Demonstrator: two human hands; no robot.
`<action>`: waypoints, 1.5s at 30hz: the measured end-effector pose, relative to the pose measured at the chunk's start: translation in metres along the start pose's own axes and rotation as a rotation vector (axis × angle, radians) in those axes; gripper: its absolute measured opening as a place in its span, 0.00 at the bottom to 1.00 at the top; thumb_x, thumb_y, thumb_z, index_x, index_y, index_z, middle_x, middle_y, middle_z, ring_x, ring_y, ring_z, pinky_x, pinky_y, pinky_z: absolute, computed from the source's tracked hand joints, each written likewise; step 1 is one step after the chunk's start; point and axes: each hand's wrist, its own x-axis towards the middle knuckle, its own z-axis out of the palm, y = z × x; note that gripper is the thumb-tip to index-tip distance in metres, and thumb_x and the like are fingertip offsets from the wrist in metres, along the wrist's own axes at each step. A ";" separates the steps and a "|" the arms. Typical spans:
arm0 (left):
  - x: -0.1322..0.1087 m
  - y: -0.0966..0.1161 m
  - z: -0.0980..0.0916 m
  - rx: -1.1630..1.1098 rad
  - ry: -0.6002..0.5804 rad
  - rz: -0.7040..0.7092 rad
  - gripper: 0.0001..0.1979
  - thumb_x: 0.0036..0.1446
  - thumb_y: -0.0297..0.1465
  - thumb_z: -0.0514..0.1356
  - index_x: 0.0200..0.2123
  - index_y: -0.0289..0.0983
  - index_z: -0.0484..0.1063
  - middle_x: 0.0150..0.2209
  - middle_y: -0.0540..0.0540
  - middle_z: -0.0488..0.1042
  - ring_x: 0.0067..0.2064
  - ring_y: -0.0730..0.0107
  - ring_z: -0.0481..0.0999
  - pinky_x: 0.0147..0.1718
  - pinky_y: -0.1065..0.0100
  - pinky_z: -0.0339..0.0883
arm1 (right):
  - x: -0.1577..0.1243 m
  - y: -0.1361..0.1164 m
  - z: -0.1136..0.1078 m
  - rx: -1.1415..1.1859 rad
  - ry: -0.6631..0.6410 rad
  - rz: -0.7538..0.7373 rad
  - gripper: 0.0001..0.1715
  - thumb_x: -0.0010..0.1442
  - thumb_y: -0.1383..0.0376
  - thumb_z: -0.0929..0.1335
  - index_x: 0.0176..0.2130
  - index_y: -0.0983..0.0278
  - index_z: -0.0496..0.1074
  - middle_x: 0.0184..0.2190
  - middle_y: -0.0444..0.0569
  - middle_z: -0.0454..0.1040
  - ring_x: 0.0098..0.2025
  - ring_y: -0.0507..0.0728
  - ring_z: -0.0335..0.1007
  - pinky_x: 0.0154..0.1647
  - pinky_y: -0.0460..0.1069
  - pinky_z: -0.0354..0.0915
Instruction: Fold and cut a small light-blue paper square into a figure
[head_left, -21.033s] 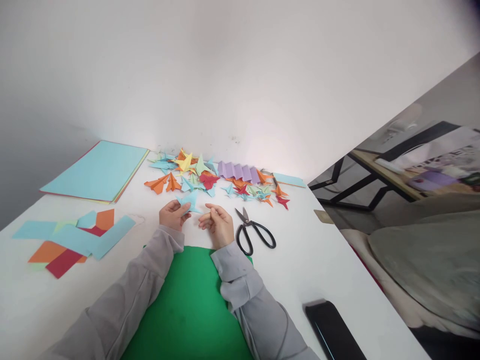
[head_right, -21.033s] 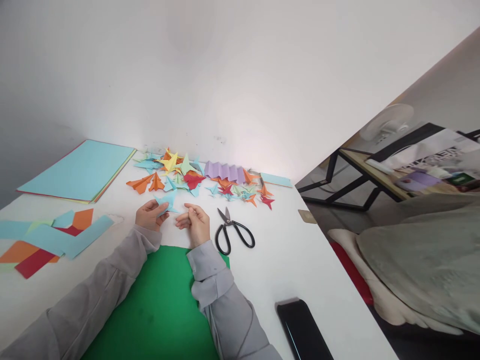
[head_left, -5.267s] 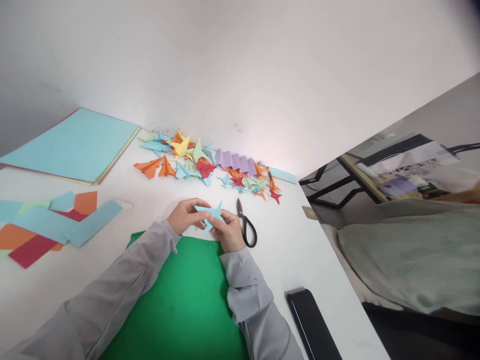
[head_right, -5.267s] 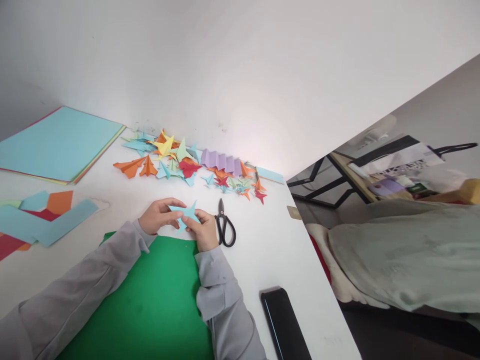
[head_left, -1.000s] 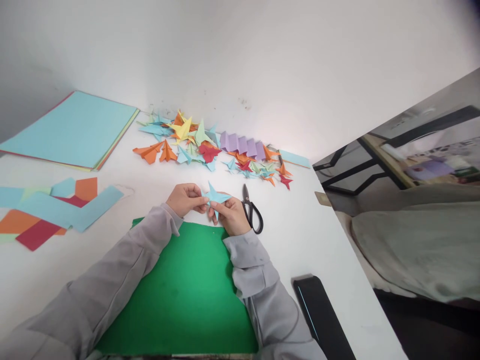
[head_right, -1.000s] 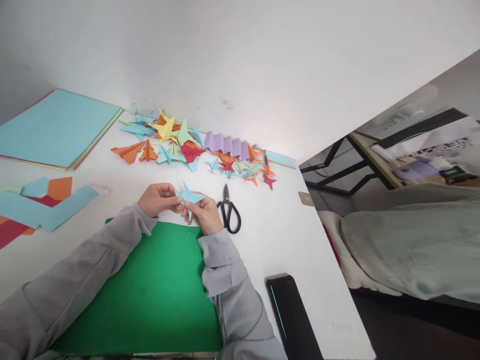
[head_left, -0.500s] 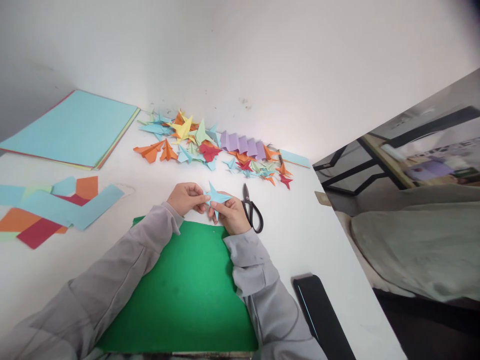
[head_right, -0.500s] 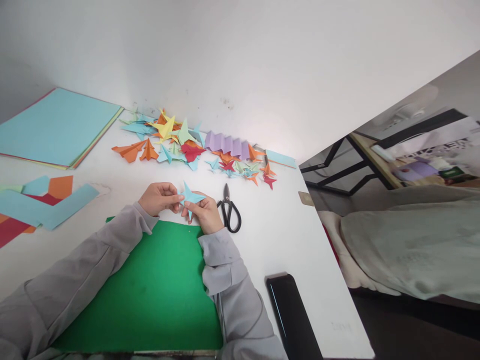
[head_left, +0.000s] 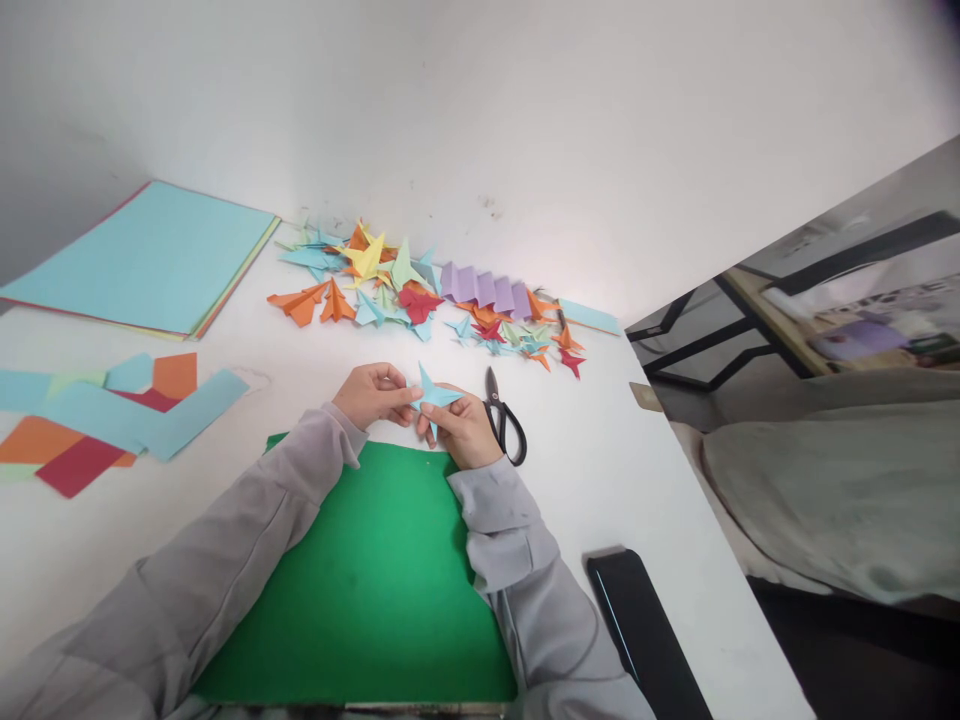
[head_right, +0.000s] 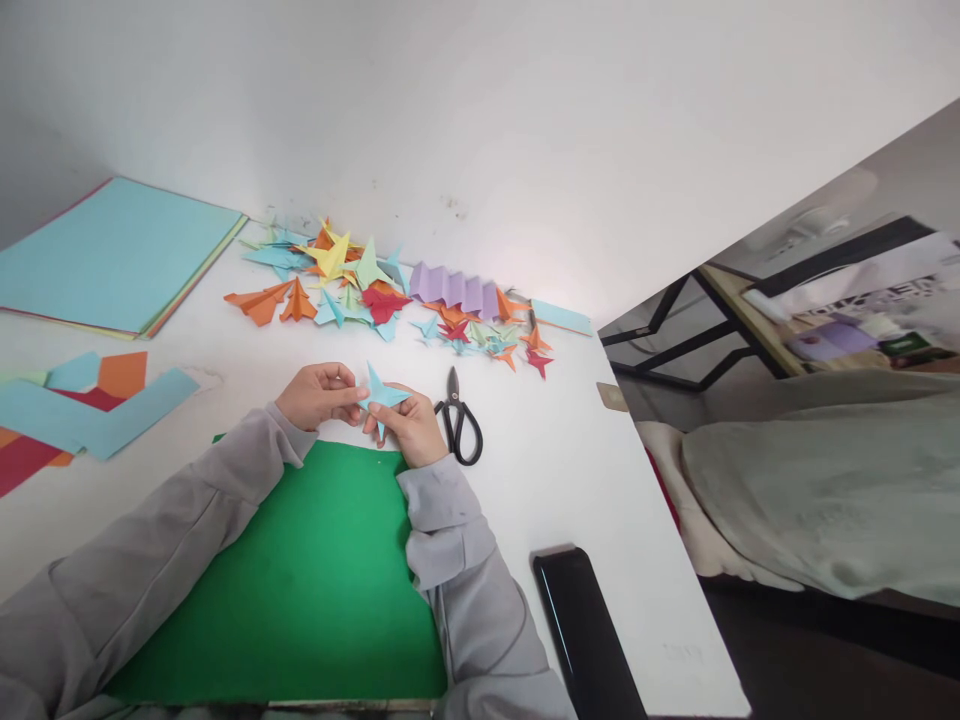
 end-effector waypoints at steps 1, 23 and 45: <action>0.000 0.000 0.000 0.015 -0.012 0.004 0.25 0.25 0.37 0.71 0.23 0.32 0.62 0.14 0.50 0.71 0.17 0.73 0.72 0.19 0.71 0.70 | 0.000 0.000 0.000 0.002 0.001 0.000 0.11 0.48 0.65 0.71 0.33 0.68 0.70 0.16 0.43 0.72 0.13 0.48 0.62 0.10 0.41 0.58; 0.000 -0.002 -0.001 0.050 -0.067 0.037 0.23 0.28 0.32 0.71 0.24 0.33 0.60 0.12 0.51 0.70 0.15 0.74 0.69 0.15 0.73 0.67 | -0.001 -0.002 0.002 -0.045 -0.009 -0.002 0.12 0.48 0.66 0.70 0.35 0.69 0.70 0.16 0.42 0.72 0.14 0.48 0.62 0.11 0.42 0.58; -0.003 0.001 0.001 -0.176 -0.127 -0.124 0.24 0.24 0.25 0.72 0.29 0.28 0.66 0.16 0.47 0.73 0.18 0.73 0.72 0.21 0.72 0.68 | -0.002 -0.005 0.012 0.089 0.080 -0.002 0.24 0.44 0.67 0.70 0.41 0.66 0.62 0.12 0.38 0.70 0.10 0.47 0.58 0.09 0.42 0.53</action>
